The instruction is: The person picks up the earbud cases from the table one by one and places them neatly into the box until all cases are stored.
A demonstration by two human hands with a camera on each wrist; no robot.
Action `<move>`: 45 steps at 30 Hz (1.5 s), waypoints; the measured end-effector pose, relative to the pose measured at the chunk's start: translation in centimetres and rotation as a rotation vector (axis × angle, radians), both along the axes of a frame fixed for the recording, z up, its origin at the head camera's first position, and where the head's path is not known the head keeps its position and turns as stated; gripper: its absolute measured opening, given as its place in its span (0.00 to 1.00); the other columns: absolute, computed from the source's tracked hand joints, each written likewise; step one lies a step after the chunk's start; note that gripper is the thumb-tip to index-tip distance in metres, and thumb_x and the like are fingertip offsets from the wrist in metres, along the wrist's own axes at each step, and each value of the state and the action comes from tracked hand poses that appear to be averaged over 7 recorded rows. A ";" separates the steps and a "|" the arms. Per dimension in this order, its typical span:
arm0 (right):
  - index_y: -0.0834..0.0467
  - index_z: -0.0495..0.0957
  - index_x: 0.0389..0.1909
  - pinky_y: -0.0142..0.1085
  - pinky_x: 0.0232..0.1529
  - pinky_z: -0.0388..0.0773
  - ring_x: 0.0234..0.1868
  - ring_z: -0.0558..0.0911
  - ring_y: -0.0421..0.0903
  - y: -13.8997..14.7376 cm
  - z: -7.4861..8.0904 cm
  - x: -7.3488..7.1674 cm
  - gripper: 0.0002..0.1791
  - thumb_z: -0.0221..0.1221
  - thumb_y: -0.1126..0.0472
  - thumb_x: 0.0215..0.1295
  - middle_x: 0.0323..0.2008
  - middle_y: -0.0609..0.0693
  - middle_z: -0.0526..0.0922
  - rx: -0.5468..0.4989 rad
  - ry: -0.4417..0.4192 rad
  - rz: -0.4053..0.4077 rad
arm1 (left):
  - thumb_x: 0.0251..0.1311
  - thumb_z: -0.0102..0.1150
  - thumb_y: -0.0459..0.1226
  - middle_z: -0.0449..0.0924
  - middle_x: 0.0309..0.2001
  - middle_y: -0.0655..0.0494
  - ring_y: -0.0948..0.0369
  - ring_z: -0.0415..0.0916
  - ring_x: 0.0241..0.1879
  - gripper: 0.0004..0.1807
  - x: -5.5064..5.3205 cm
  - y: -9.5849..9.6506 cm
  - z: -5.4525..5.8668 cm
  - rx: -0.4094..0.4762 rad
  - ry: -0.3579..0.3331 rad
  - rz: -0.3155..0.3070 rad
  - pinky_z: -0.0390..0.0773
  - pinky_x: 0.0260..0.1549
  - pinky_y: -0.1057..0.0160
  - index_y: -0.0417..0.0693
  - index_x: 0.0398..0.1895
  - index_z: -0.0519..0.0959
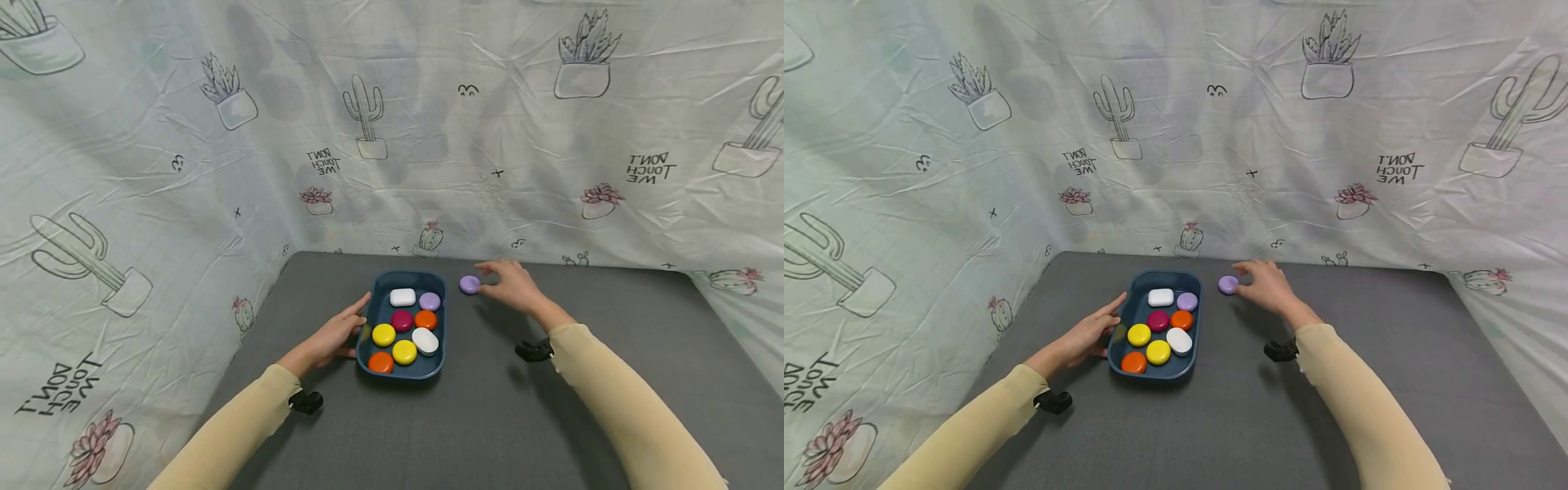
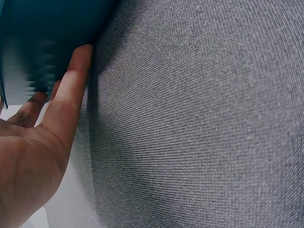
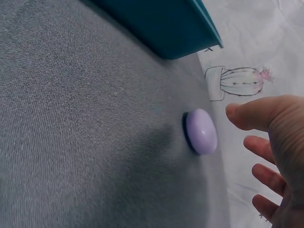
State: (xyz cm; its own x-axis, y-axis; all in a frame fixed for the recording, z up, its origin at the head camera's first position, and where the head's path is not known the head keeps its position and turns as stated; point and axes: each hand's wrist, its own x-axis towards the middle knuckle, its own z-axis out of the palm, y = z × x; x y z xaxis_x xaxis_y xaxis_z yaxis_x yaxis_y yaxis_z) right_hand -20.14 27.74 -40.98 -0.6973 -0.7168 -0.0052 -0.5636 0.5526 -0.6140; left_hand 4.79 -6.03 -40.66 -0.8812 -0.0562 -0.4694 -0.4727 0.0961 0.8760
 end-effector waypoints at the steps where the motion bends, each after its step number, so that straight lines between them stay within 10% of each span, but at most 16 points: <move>1: 0.59 0.73 0.71 0.67 0.63 0.59 0.65 0.67 0.68 -0.2 -0.2 -0.1 0.33 0.68 0.56 0.67 0.58 0.62 0.79 0.004 0.001 -0.002 | 0.79 0.44 0.44 0.55 0.78 0.45 0.45 0.68 0.68 0.32 0.0 0.0 0.0 0.000 0.000 -0.001 0.83 0.45 0.46 0.83 0.80 0.52; 45: 0.60 0.77 0.66 0.60 0.51 0.62 0.54 0.70 0.63 -2.4 -3.7 -0.4 0.35 0.71 0.47 0.61 0.56 0.63 0.79 0.079 -0.024 -0.126 | 0.78 0.44 0.44 0.57 0.77 0.46 0.46 0.70 0.64 0.33 0.0 0.3 0.5 -0.020 -0.004 0.006 0.83 0.42 0.48 0.82 0.80 0.53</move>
State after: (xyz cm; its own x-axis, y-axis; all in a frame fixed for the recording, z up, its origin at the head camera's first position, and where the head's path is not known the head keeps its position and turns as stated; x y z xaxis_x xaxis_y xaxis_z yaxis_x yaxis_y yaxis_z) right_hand -20.50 25.35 -44.73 -0.7804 -0.6206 -0.0759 -0.4728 0.6652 -0.5779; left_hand 4.76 -5.72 -40.16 -0.8789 -0.0710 -0.4718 -0.4770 0.1107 0.8719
